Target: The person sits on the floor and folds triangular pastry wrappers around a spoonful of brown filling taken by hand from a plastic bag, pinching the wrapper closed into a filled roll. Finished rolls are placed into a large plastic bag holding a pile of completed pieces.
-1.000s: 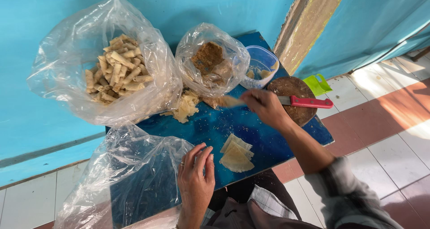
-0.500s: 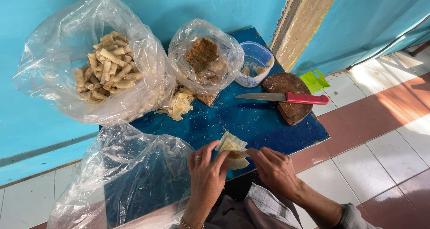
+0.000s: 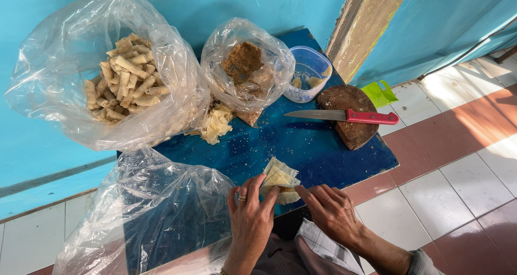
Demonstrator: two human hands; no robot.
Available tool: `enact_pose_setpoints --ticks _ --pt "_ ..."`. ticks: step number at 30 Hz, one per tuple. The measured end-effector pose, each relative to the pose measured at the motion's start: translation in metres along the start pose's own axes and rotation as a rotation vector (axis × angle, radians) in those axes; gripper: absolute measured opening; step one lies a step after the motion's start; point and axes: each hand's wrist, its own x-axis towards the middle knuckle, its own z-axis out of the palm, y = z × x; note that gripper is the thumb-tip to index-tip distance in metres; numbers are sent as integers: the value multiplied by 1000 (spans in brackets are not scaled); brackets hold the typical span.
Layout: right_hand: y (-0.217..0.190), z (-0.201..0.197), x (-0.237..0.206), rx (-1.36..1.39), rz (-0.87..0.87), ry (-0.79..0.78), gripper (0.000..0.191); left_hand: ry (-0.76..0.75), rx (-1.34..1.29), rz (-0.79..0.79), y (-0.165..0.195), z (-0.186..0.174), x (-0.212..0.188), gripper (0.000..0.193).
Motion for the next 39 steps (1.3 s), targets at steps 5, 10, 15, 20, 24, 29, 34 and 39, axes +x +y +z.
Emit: enact_pose_setpoints --ticks 5,10,15,20,24,29,34,39 --pt "1 -1 2 -16 10 -31 53 -5 -7 4 2 4 2 38" --pt "3 -8 -1 -20 -10 20 57 -33 -21 -32 0 -3 -2 34" --pt "9 -12 0 6 36 0 40 -45 100 -101 -6 -10 -3 27" --pt "21 -16 18 334 450 -71 18 -68 171 -185 -8 -11 1 22" --pt "53 -19 66 832 611 -111 25 -51 127 -206 -8 -10 1 21" --pt "89 -3 185 785 437 152 24 -23 92 -214 -9 -9 -1 16" --pt "74 43 310 81 330 -39 13 -15 108 -205 -11 -8 2 5" --pt "52 42 303 -270 6 195 18 30 72 -199 -11 -11 5 8"
